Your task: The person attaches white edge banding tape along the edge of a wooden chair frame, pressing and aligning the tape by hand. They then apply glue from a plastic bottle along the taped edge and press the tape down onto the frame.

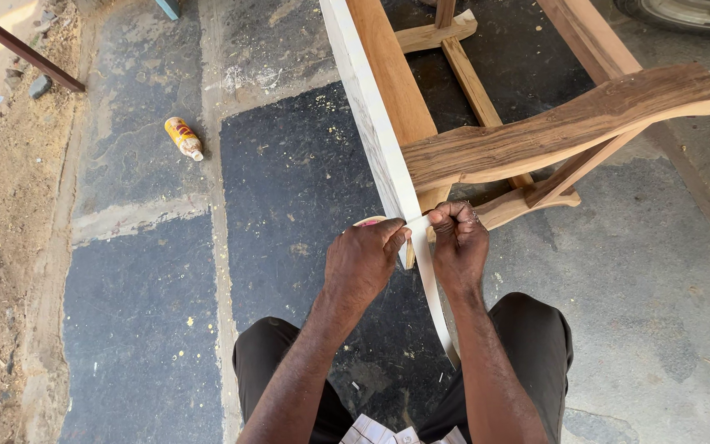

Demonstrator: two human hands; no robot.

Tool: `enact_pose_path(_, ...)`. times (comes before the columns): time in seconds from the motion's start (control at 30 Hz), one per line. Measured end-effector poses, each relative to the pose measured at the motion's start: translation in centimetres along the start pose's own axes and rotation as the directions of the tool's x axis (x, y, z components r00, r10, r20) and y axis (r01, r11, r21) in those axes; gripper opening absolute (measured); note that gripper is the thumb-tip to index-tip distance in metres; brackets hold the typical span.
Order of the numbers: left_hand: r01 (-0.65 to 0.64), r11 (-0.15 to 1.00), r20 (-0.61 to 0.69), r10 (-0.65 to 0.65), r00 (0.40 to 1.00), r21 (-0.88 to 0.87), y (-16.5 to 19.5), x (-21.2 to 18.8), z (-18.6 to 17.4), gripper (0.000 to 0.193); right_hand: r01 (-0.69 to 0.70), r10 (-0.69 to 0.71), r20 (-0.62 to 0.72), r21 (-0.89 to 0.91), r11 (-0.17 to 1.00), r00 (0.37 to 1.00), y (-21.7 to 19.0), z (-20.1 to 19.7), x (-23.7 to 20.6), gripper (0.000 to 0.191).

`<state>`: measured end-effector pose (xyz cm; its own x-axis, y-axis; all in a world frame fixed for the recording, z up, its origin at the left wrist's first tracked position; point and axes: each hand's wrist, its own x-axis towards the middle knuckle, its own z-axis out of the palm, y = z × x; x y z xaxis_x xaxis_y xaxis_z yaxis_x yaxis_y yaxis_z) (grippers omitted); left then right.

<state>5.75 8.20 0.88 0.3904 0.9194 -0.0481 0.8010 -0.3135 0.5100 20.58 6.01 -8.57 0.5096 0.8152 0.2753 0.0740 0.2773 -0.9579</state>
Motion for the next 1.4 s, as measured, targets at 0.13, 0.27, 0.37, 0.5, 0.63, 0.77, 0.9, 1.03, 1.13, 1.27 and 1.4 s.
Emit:
enact_pose_path(0.13, -0.064, 0.997, -0.015, 0.063, 0.998, -0.047, -2.1, 2.5, -1.1, 0.030, -0.048, 0.047, 0.029, 0.041, 0.998, 0.998, 1.7, 1.6, 1.9, 0.012)
enact_pose_path(0.27, -0.098, 0.993, 0.001, 0.098, 0.995, -0.072, -4.4, 5.6, -2.0, 0.027, -0.092, 0.078, 0.076, 0.212, 0.973, 0.994, 4.0, 3.7, 3.6, 0.011)
enact_pose_path(0.37, -0.126, 0.988, 0.038, 0.130, 0.991, -0.093, -6.1, 7.8, -2.7, 0.026, -0.206, 0.171, 0.119, 0.429, 0.880, 0.978, 5.0, 5.4, 4.5, 0.007)
enact_pose_path(0.5, -0.158, 0.985, 0.070, 0.164, 0.984, -0.074, -8.2, 9.6, -4.2, 0.018, -0.319, 0.234, 0.225, 0.513, 0.796, 0.946, 3.8, 7.4, 5.3, 0.011)
enact_pose_path(0.63, -0.155, 0.985, 0.137, 0.164, 0.977, -0.075, -9.4, 10.2, -6.1, 0.021, -0.547, 0.452, 0.308, 0.456, 0.702, 0.837, 1.1, 8.6, 5.7, 0.011)
enact_pose_path(0.77, -0.128, 0.988, 0.223, 0.143, 0.964, -0.082, -9.5, 10.0, -7.8, 0.021, -0.692, 0.665, 0.191, 0.209, 0.691, 0.722, -1.1, 9.9, 5.8, 0.008)
enact_pose_path(0.9, -0.087, 0.983, 0.236, 0.124, 0.964, -0.162, -9.9, 7.9, -7.7, 0.020, -0.535, 0.533, 0.072, 0.225, 0.815, 0.843, -3.3, 9.9, 3.3, 0.013)
enact_pose_path(1.03, -0.193, 0.965, 0.076, 0.209, 0.975, -0.175, -12.1, 7.0, -5.6, 0.015, -0.103, 0.087, -0.072, -0.252, 0.962, 0.994, -4.9, 11.2, -1.3, 0.024)
enact_pose_path(1.13, -0.028, 0.898, 0.100, 0.080, 0.992, -0.439, -14.0, 7.6, -3.9, 0.016, 0.132, -0.193, -0.050, -0.560, 0.818, 0.980, -5.0, 13.9, -2.2, 0.024)
enact_pose_path(1.27, 0.388, 0.580, 0.216, -0.344, 0.914, -0.716, -14.9, 5.7, -3.8, 0.028, 0.054, -0.232, -0.152, -0.719, 0.693, 0.961, -5.2, 15.8, -3.3, 0.032)
enact_pose_path(1.4, 0.106, 0.722, -0.054, -0.195, 0.979, -0.684, -13.0, 3.2, -6.6, 0.041, 0.195, -0.407, -0.181, -0.662, 0.724, 0.895, -4.9, 15.2, -6.7, 0.038)
